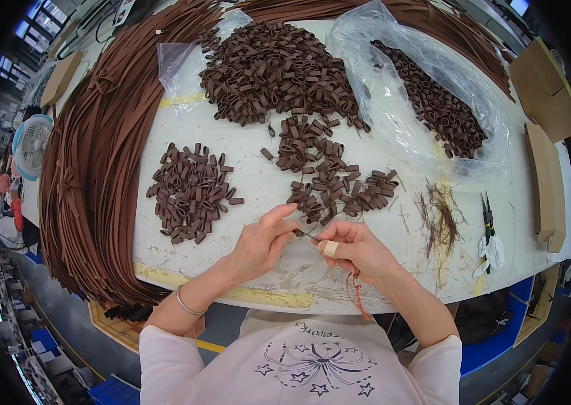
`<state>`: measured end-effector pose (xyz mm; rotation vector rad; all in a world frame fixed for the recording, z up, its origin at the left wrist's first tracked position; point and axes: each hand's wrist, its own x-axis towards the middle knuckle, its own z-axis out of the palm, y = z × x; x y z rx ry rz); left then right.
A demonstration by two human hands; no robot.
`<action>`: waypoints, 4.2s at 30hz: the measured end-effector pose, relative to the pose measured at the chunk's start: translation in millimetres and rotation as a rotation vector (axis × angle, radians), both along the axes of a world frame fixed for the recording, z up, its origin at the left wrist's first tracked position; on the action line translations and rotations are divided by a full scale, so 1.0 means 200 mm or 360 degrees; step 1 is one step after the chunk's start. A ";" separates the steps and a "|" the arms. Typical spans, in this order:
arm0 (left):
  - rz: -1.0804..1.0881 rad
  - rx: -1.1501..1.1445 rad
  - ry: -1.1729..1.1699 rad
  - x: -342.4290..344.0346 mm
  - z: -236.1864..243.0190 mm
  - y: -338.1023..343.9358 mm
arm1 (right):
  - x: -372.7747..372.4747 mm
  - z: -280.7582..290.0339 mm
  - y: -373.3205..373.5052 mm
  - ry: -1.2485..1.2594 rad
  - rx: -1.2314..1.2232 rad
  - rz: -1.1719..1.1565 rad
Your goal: The person uses pliers to trim small brown leather pieces on a white workbench. They repeatedly pick up individual pieces, hold them with the pliers, and trim the ends, dropping the finished pieces into a growing pile. The workspace contains large bundles of leather strips and plastic bags of pre-cut pieces.
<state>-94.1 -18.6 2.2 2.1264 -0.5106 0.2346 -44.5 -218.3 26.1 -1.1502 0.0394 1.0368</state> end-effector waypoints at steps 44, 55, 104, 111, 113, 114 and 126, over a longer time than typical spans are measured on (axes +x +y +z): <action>0.0282 -0.2243 0.1869 -0.09 0.06 -0.07 | -0.12 0.05 -0.08 -0.1532 -0.0656 0.0191; 0.0195 -0.2528 0.1895 -0.16 0.04 -0.06 | -0.09 0.00 -0.05 -0.1453 -0.0620 0.0263; -0.0281 -0.1073 0.1538 0.01 0.16 0.08 | 0.00 0.02 0.00 -0.0250 -0.0052 0.0377; -0.0184 -0.0508 0.0869 -0.05 0.15 0.07 | -0.06 0.05 -0.08 -0.1381 -0.0553 0.0199; -0.0151 -0.0632 0.1010 -0.06 0.18 0.07 | -0.09 0.06 -0.09 -0.1671 -0.0647 0.0217; -0.0139 -0.0850 0.1122 -0.06 0.18 0.07 | -0.11 0.06 -0.08 -0.1760 -0.0603 0.0163; -0.0276 -0.2268 0.1832 -0.08 0.08 -0.01 | -0.15 0.03 -0.03 -0.2039 -0.0451 -0.0023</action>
